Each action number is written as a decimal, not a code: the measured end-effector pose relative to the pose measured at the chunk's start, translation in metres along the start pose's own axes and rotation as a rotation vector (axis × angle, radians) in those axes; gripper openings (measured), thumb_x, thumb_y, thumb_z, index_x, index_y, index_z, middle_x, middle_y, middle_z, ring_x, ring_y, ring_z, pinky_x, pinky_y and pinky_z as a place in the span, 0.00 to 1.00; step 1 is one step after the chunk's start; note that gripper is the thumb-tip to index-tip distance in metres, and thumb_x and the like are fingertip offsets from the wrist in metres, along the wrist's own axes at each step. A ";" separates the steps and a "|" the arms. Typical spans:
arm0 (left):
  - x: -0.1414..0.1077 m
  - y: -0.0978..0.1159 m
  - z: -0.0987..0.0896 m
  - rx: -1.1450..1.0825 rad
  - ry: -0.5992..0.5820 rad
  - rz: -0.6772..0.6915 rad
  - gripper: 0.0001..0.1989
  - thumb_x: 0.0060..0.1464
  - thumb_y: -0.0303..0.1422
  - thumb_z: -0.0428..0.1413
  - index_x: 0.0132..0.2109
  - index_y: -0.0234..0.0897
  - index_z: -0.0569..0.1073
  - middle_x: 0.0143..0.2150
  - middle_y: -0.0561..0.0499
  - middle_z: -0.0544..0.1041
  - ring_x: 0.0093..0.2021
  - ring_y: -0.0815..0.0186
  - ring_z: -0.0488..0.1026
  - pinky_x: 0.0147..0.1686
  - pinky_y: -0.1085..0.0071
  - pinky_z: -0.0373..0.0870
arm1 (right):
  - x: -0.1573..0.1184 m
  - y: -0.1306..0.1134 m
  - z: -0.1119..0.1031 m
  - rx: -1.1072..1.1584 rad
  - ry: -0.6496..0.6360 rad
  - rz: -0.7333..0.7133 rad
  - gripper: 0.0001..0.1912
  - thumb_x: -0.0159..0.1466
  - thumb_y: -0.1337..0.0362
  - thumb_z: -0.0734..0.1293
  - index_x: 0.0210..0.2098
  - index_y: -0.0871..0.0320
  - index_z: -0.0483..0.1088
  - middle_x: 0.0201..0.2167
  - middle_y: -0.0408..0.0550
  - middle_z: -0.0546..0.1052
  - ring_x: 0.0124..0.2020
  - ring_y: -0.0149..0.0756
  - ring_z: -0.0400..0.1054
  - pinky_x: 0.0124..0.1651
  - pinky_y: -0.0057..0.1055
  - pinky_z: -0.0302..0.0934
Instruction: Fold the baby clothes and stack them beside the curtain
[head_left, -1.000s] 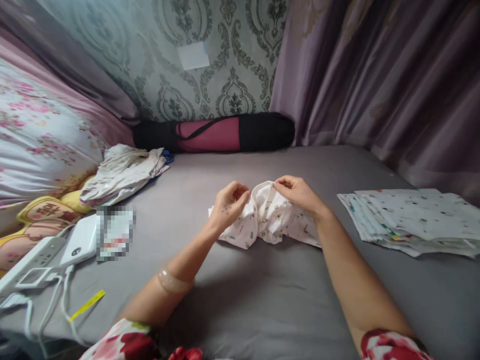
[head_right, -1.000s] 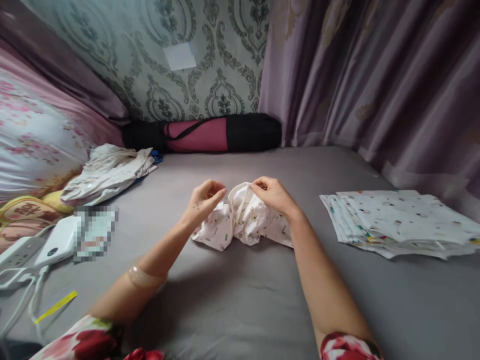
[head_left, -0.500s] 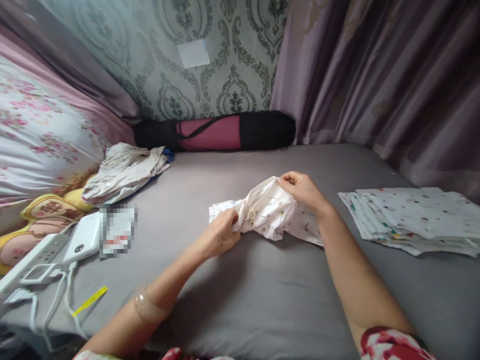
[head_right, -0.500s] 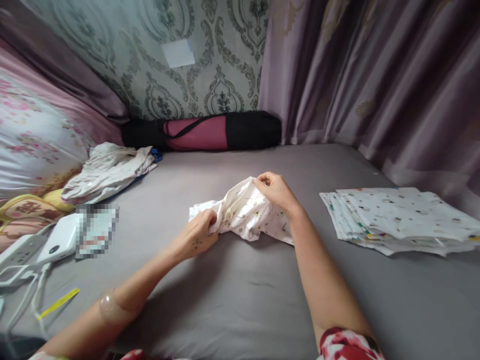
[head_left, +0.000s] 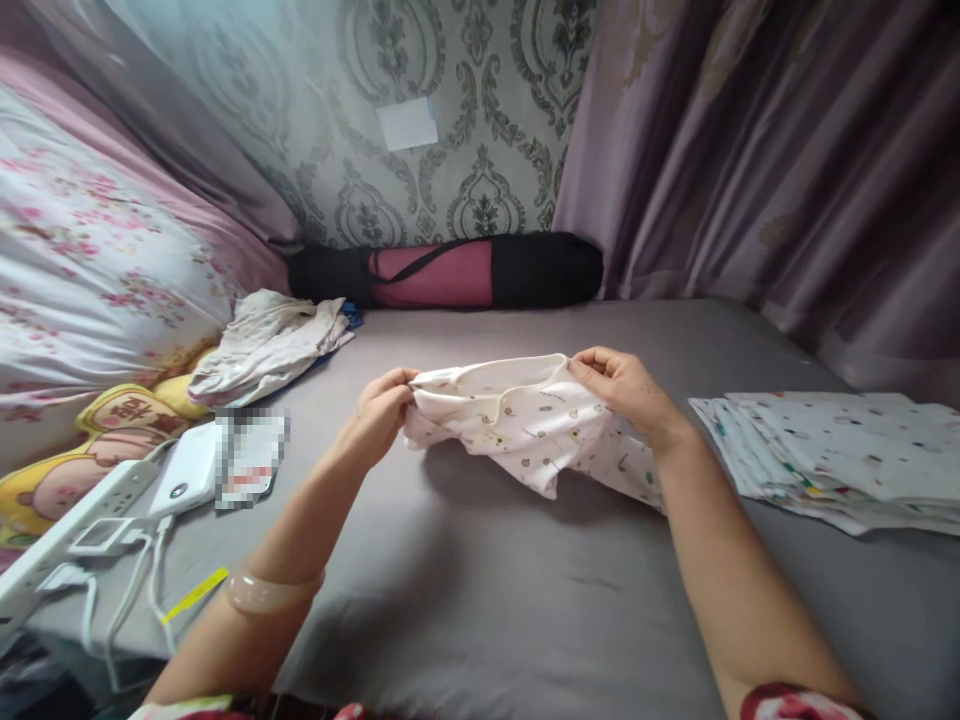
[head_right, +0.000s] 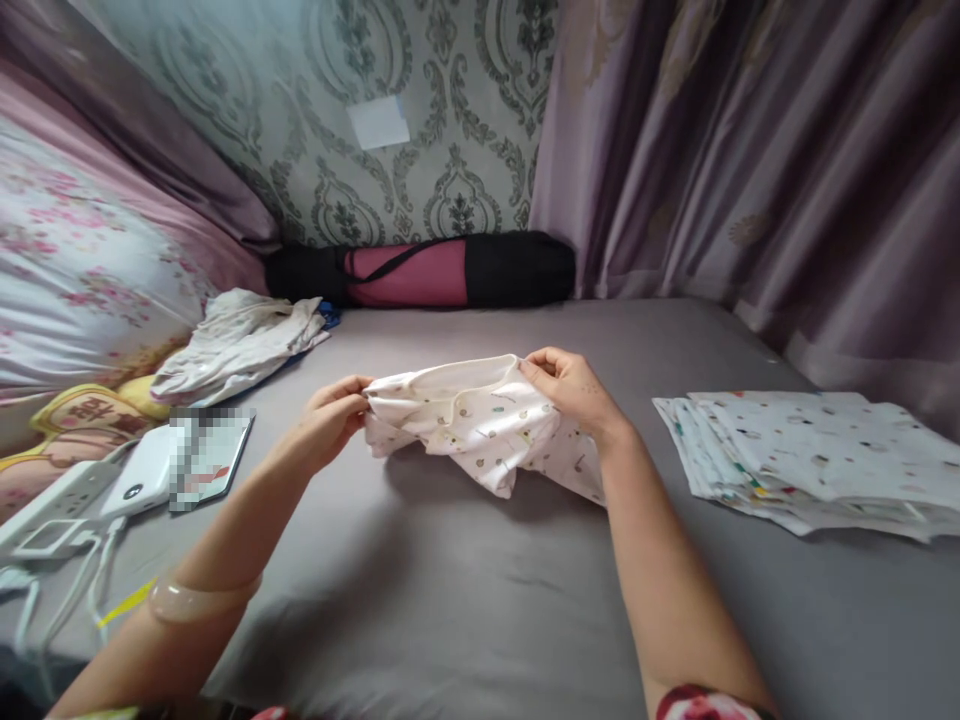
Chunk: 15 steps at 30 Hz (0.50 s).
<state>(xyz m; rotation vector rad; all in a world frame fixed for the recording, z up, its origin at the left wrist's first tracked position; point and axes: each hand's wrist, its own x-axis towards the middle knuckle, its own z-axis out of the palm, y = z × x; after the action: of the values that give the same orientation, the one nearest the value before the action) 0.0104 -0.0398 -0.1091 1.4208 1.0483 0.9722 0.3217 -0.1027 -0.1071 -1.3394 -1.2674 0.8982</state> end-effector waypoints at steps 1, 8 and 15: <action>0.004 0.005 -0.005 0.028 0.034 0.043 0.10 0.43 0.30 0.52 0.35 0.34 0.73 0.26 0.53 0.71 0.26 0.69 0.67 0.24 0.76 0.62 | -0.001 -0.003 0.002 -0.008 -0.007 -0.017 0.22 0.53 0.44 0.71 0.33 0.58 0.71 0.27 0.44 0.73 0.26 0.30 0.63 0.25 0.26 0.57; 0.000 0.073 -0.027 0.433 -0.046 0.459 0.15 0.51 0.36 0.58 0.47 0.40 0.75 0.26 0.56 0.68 0.22 0.71 0.59 0.20 0.75 0.55 | -0.013 -0.032 0.017 -0.007 -0.015 -0.100 0.21 0.54 0.44 0.71 0.31 0.56 0.71 0.27 0.44 0.73 0.26 0.30 0.64 0.25 0.26 0.58; -0.008 0.084 -0.034 0.629 -0.122 0.612 0.09 0.53 0.36 0.58 0.40 0.38 0.79 0.22 0.57 0.61 0.23 0.73 0.55 0.23 0.75 0.54 | -0.013 -0.049 0.021 -0.049 -0.016 -0.131 0.22 0.53 0.43 0.71 0.32 0.56 0.72 0.28 0.44 0.74 0.27 0.31 0.66 0.28 0.27 0.61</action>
<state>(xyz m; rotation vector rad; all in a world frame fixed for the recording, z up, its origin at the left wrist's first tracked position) -0.0173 -0.0414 -0.0224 2.3827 0.8732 0.9962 0.2898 -0.1164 -0.0650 -1.2738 -1.3811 0.7927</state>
